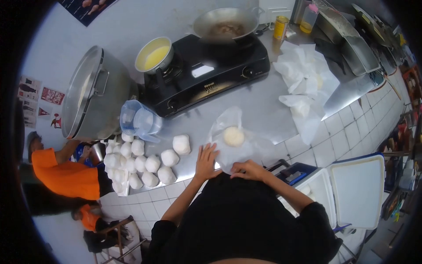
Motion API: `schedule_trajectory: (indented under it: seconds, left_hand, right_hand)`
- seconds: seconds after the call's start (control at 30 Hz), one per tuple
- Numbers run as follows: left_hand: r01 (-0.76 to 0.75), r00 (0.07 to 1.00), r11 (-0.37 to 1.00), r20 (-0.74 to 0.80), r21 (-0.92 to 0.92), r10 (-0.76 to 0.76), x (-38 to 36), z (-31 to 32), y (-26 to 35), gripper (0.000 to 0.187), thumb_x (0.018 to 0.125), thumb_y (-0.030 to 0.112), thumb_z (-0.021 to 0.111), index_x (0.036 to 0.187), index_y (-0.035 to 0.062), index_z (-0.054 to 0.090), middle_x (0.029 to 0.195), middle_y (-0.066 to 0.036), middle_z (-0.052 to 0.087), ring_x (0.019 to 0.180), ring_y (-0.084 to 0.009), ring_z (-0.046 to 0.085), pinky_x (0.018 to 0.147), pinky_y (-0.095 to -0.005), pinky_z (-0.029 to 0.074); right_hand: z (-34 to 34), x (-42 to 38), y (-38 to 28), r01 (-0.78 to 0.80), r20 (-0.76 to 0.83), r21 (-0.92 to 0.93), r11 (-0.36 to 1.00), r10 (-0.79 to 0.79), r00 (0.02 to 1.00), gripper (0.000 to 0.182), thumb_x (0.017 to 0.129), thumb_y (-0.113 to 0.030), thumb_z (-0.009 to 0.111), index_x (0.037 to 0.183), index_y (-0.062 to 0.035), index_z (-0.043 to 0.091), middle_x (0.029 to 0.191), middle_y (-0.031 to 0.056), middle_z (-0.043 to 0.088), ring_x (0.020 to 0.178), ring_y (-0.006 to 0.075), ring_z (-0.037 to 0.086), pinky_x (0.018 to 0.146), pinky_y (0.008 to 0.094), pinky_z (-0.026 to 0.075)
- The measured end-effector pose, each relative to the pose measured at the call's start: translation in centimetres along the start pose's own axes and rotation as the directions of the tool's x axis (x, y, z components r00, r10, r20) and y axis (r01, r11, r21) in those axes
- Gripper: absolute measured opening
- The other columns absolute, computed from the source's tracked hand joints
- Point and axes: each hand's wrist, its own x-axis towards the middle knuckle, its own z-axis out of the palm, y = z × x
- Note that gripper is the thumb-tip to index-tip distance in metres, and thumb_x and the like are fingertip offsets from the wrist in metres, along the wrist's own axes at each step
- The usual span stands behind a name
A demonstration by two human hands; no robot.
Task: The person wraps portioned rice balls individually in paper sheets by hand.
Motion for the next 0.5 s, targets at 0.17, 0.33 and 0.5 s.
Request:
schedule_trajectory:
  seconds: [0.17, 0.33, 0.5]
  left_hand:
    - [-0.054, 0.999, 0.998, -0.008, 0.018, 0.054, -1.1, 0.4, 1.0, 0.055, 0.068, 0.019, 0.080, 0.118, 0.0094, 0.059, 0.144, -0.010, 0.048, 0.142, -0.0309, 0.038, 0.119, -0.0551, 0.027]
    - [-0.169, 0.985, 0.973, -0.044, -0.159, 0.164, -2.0, 3.3, -0.2, 0.037, 0.076, -0.001, 0.069, 0.112, 0.0090, 0.064, 0.128, -0.005, 0.063, 0.130, -0.0257, 0.053, 0.114, -0.0483, 0.038]
    - [0.007, 0.993, 0.928, -0.106, -0.373, -0.050, -2.2, 2.2, -0.4, 0.026, 0.084, -0.001, 0.064, 0.109, 0.0053, 0.067, 0.116, -0.008, 0.069, 0.117, -0.0283, 0.063, 0.111, -0.0474, 0.043]
  right_hand:
    - [-4.3, 4.4, -3.8, -0.067, -0.581, -0.672, 0.737, -0.470, 0.665, 0.052, 0.080, -0.021, 0.079, 0.123, -0.0032, 0.055, 0.101, 0.0151, 0.060, 0.091, 0.0337, 0.060, 0.078, 0.0416, 0.050]
    - [-8.6, 6.3, 1.9, -0.359, -0.675, -0.144, 0.922, 0.174, 0.717, 0.055, 0.080, -0.008, 0.073, 0.130, -0.0060, 0.052, 0.106, 0.0203, 0.058, 0.098, 0.0394, 0.056, 0.083, 0.0457, 0.045]
    - [-8.4, 3.0, 5.0, -0.187, -0.652, -0.478, 0.858, -0.204, 0.730, 0.050, 0.085, -0.009, 0.069, 0.132, -0.0086, 0.052, 0.112, 0.0229, 0.059, 0.108, 0.0416, 0.056, 0.090, 0.0481, 0.045]
